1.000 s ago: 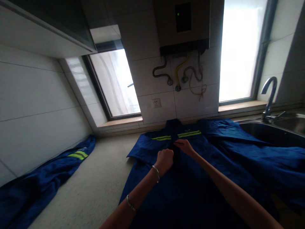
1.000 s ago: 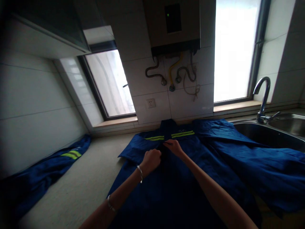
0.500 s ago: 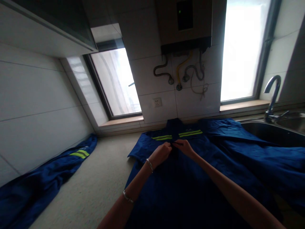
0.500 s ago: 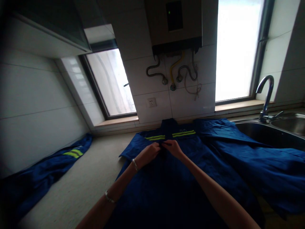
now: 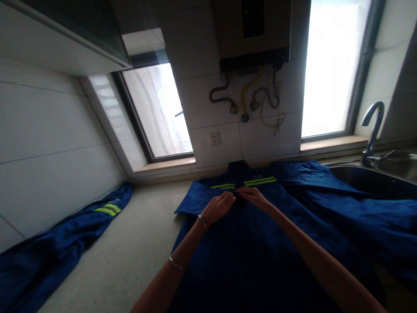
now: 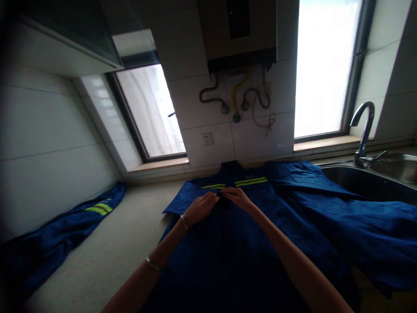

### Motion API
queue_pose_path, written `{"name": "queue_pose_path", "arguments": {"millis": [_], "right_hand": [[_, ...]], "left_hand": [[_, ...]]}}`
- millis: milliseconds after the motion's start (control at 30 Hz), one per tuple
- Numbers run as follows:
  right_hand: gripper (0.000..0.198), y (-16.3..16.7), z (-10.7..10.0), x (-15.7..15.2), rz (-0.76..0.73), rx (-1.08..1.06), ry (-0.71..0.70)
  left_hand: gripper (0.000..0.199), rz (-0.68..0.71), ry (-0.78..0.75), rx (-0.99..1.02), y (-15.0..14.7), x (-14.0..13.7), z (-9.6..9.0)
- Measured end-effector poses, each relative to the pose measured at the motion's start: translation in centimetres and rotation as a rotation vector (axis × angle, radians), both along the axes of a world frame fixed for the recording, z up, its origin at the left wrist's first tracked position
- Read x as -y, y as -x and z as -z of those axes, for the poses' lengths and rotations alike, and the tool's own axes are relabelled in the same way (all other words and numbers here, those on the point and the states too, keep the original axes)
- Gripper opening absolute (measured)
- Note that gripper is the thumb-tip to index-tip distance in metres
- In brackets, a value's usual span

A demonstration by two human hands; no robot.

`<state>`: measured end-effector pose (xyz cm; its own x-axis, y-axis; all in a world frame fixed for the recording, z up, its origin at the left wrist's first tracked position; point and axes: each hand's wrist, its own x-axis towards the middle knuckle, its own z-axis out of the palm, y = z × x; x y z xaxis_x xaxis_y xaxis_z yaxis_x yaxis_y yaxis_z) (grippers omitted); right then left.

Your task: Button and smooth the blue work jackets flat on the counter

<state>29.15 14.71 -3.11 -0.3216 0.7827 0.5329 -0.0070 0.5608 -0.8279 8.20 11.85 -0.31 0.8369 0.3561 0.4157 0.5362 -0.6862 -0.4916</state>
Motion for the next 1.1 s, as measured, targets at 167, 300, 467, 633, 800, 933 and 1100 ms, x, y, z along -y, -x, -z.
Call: {"name": "queue_pose_path", "arguments": {"millis": [167,300,467,633,800,933,1100], "right_hand": [[0.041,0.3,0.4,0.3,-0.013,0.019,0.065],[0.035,1.2,1.5,0.3,0.128,0.015,0.030],[0.029,1.3,1.9,0.2,0.264,0.037,0.002],[0.028,0.9,1.7,0.2,0.339,0.075,-0.091],[0.021,1.0,1.5,0.7,0.350,0.168,-0.276],[0.014,0.9,1.2,1.1,0.315,0.225,-0.407],[0.017,0.8,0.9,1.5,0.299,0.287,-0.501]], "left_hand": [[0.028,-0.179,0.113,0.100,-0.1,-0.2,0.1],[0.026,-0.158,0.295,0.195,-0.8,0.2,-0.1],[0.021,-0.102,0.441,0.377,-1.7,0.4,-0.3],[0.014,-0.137,0.428,0.472,-2.0,0.2,-0.2],[0.034,-0.098,0.349,0.418,-1.5,0.2,-1.1],[0.025,-0.061,0.429,0.249,-1.0,0.4,-1.8],[0.019,-0.162,0.399,0.148,-1.1,0.7,-2.1]]}}
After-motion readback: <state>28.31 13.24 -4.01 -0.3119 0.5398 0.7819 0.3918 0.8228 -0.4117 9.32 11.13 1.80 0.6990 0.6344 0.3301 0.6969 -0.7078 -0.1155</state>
